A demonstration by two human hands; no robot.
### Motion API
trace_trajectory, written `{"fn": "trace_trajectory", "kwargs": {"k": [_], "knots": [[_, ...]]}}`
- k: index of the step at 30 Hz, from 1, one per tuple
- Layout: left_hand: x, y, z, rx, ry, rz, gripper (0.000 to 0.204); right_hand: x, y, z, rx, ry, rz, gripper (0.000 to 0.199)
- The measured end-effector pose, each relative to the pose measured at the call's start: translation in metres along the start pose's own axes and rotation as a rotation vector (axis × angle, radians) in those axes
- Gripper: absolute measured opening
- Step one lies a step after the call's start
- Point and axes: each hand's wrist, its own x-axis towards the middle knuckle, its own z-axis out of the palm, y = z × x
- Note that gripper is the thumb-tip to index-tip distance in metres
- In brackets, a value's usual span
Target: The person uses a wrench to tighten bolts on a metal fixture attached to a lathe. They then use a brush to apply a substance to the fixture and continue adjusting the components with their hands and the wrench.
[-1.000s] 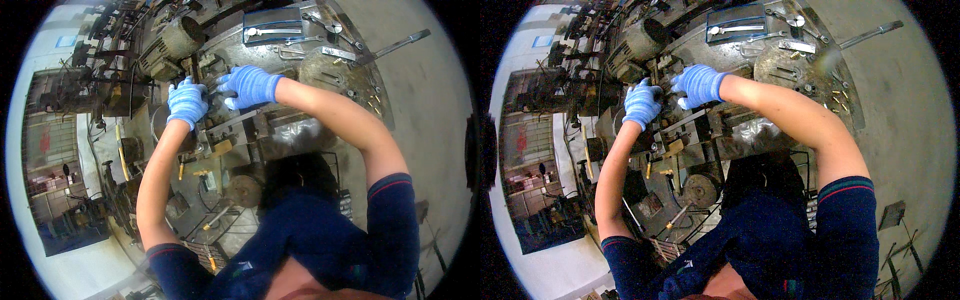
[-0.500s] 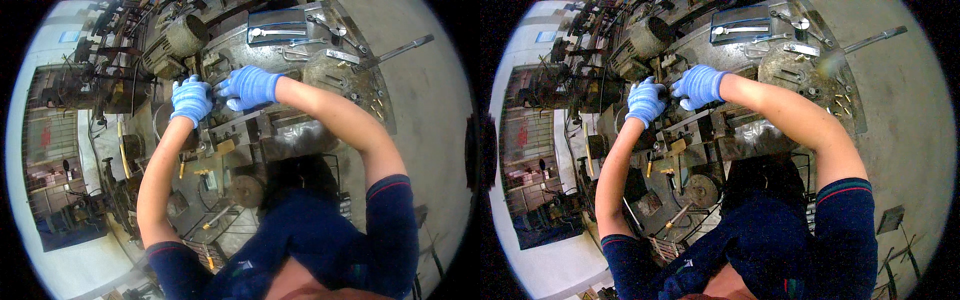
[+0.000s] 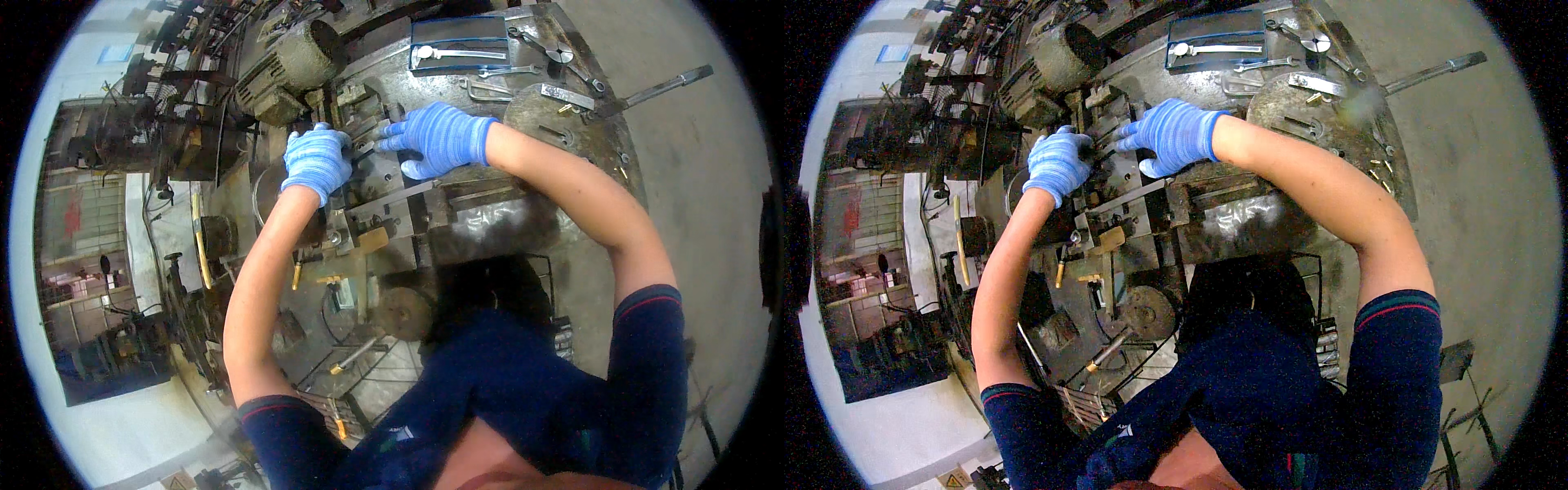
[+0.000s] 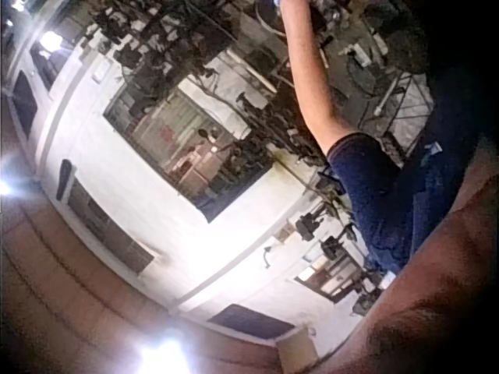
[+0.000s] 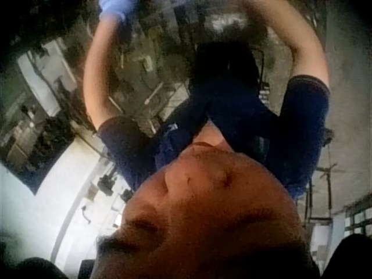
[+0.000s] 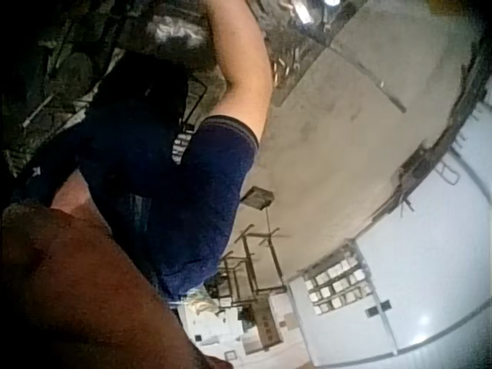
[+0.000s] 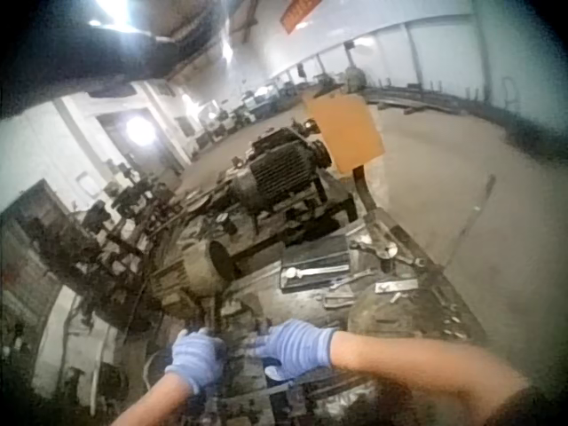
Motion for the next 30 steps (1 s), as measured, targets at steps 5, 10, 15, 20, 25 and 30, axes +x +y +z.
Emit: {"fn": "trace_trajectory", "kwargs": {"k": [5, 10, 15, 20, 25, 30], "knots": [[0.002, -0.003, 0.002, 0.023, 0.02, 0.027, 0.026, 0.008, -0.009, -0.005, -0.1, -0.078, 0.008, 0.055], [0.003, 0.003, -0.005, 0.042, -0.042, 0.001, 0.032, 0.016, -0.016, -0.002, -0.128, -0.079, 0.017, 0.057], [0.002, -0.006, -0.001, 0.038, -0.04, 0.027, 0.031, 0.021, -0.027, -0.008, -0.154, -0.144, 0.045, 0.06], [-0.044, -0.029, -0.004, -0.516, 0.457, 0.103, 0.022, 0.025, -0.027, -0.01, -0.166, -0.201, 0.031, 0.062], [-0.107, -0.039, 0.067, -1.075, 0.416, -0.186, 0.02, 0.029, -0.033, -0.015, -0.196, -0.189, -0.005, 0.063], [-0.091, -0.03, 0.111, -0.951, 0.296, -0.257, 0.041, 0.028, -0.037, -0.019, -0.229, -0.199, -0.016, 0.06]]}}
